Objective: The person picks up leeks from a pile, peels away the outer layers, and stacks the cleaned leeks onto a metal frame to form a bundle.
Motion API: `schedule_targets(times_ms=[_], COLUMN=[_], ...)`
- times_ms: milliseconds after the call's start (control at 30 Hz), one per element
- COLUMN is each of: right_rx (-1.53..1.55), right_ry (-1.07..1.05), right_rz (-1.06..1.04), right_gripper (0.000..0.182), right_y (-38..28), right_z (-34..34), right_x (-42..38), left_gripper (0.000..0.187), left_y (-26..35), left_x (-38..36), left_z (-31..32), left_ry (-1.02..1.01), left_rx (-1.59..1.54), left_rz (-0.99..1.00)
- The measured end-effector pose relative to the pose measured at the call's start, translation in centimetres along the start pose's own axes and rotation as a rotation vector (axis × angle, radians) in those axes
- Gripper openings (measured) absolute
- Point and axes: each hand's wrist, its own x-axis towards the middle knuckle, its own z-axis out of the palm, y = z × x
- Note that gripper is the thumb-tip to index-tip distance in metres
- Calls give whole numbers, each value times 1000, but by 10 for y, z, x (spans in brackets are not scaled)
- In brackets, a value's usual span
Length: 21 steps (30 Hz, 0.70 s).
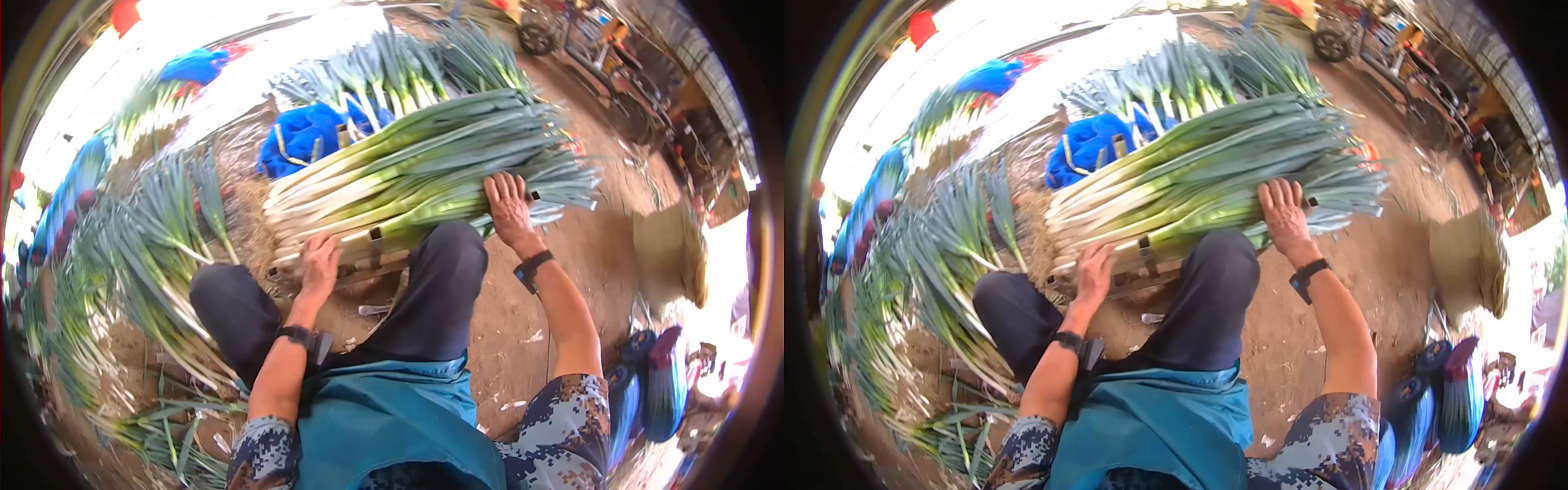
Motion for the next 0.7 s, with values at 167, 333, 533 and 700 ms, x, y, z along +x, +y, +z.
schedule_targets(times_ms=[167,333,533,700], right_rx=[227,579,374,359], right_ry=[-353,-215,-153,-52], right_rz=[-37,-132,-211,-214], right_gripper=[69,37,12,11], right_y=[7,-94,-171,-185], right_z=[-59,-66,25,32], right_x=[46,126,93,88], left_gripper=[22,19,16,20], left_y=[5,9,11,-1], left_x=[9,8,6,-1], left_z=[-5,-11,-8,13], left_ry=[37,11,95,49], left_rx=[-45,-9,-38,83], left_rz=[26,23,10,-19])
